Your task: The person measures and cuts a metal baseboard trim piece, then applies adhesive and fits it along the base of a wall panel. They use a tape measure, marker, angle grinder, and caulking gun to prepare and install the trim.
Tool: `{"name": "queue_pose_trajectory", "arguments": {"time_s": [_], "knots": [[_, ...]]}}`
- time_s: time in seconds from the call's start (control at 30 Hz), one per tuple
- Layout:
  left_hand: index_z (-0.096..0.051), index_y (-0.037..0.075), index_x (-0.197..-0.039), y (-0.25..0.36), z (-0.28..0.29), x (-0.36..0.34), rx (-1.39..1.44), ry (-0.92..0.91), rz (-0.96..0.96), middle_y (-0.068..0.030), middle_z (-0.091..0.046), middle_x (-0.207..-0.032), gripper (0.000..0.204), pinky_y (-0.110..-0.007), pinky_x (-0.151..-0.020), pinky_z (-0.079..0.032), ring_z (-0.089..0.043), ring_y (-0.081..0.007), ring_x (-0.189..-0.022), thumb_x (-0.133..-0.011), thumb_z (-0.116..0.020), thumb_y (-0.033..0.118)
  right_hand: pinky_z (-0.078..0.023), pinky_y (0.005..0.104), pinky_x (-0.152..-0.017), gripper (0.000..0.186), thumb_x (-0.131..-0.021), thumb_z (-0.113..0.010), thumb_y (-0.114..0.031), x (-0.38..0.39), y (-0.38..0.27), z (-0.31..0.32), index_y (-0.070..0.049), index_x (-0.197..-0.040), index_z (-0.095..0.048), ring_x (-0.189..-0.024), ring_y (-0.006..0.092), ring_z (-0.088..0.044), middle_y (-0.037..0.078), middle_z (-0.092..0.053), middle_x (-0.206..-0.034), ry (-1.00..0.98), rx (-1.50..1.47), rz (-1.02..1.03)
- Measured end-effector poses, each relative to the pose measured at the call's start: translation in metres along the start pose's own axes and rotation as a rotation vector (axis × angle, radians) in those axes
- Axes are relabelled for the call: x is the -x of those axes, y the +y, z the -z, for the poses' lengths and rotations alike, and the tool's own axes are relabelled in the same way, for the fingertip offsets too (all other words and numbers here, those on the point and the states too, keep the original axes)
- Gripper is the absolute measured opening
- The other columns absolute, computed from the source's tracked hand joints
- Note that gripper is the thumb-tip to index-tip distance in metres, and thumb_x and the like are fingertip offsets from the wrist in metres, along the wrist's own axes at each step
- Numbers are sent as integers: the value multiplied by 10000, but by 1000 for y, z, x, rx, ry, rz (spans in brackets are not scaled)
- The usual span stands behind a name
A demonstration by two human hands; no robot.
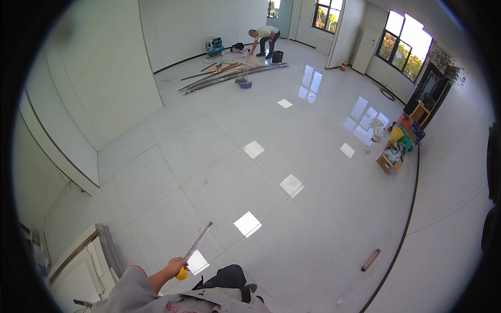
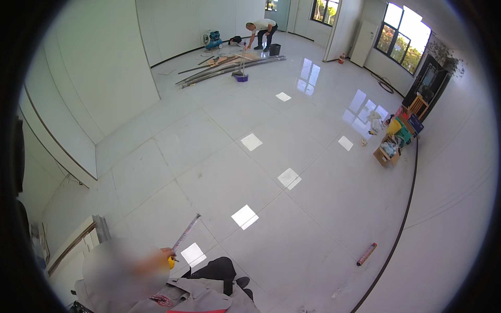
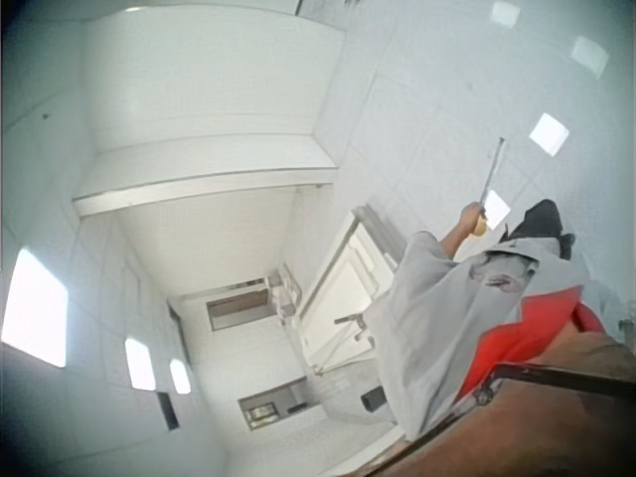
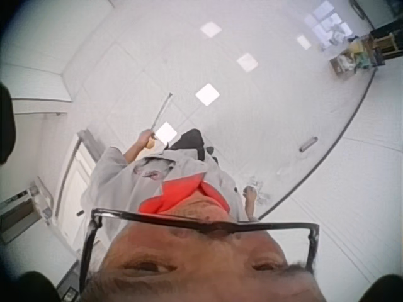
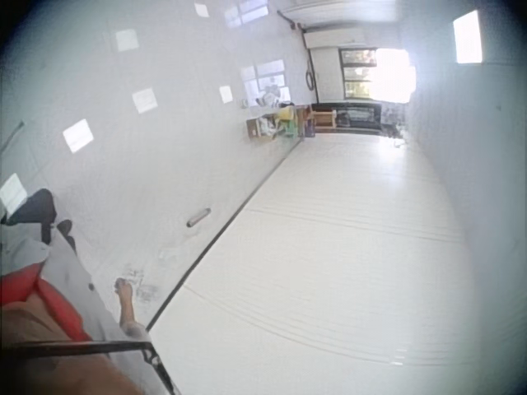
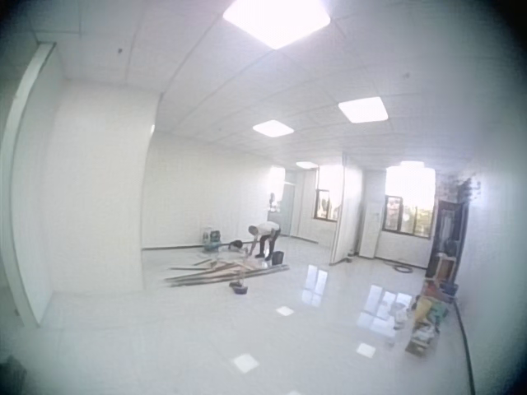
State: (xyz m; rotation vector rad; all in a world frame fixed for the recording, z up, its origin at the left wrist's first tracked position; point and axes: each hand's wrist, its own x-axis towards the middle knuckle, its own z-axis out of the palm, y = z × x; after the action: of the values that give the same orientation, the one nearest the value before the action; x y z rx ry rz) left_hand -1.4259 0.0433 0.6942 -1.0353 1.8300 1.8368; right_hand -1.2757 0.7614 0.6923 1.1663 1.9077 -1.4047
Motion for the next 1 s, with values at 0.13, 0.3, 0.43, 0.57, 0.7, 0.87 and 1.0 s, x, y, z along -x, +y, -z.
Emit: {"name": "queue_pose_trajectory", "arguments": {"time_s": [0.13, 0.3, 0.43, 0.57, 0.7, 0.87, 1.0], "knots": [[-763, 68, -885, -79, 67, -67, -1130, 185, -355, -134, -729, -876, 147, -387, -795, -567, -714, -277, -850, -801, -700, 170, -589, 338, -681, 310, -935, -597, -260, -119, -225, 13, -16, -1102, -687, -868, 202, -685, 125, -698, -971, 148, 63, 225], [-804, 148, -886, -17, 51, -158, -1260, 173, -196, -121, -739, -919, 153, -410, -840, -557, -709, -300, -898, -780, -700, 187, -600, 347, -706, 372, -960, -609, -277, -229, -443, -49, -3, -1206, -661, -908, 205, -696, 117, -703, -1015, 47, -5, 353], [-730, 49, -939, 211, -34, -285, -730, 131, -351, -124, -707, -877, 165, -374, -793, -560, -702, -259, -842, -876, -631, 164, -602, 346, -708, 351, -978, -598, -268, -256, -543, -101, -16, -1214, -663, -900, 204, -701, 110, -707, -1011, -84, 99, 296], [-656, -6, -950, 479, -119, -397, 170, 50, -107, -103, -689, -861, 223, -328, -718, -542, -659, -197, -764, -966, -554, 191, -590, 353, -670, 356, -962, -607, -291, -308, -606, -131, -30, -1195, -672, -875, 211, -704, 99, -713, -992, -253, 303, 266], [-652, 6, -989, 686, -176, -528, 142, -47, -257, -84, -688, -862, 251, -308, -719, -527, -636, -161, -759, -1001, -522, 220, -589, 353, -673, 358, -959, -611, -295, -391, -731, -157, -29, -1191, -675, -873, 212, -703, 99, -714, -987, -328, 417, 184], [-645, 1, -995, 771, -203, -654, 203, 29, -217, -89, -688, -854, 247, -319, -709, -540, -655, -181, -748, -989, -525, 216, -586, 353, -676, 362, -955, -615, -299, -530, -889, -172, -29, -1186, -679, -870, 213, -703, 99, -716, -980, -245, 290, 63], [-656, -23, -949, 767, -193, -707, 260, 201, -54, -125, -682, -843, 221, -356, -702, -560, -671, -228, -746, -940, -547, 168, -583, 341, -698, 310, -936, -620, -230, -635, -1101, -199, -1, -1137, -673, -847, 200, -701, 93, -712, -952, -136, 201, 111]]}}
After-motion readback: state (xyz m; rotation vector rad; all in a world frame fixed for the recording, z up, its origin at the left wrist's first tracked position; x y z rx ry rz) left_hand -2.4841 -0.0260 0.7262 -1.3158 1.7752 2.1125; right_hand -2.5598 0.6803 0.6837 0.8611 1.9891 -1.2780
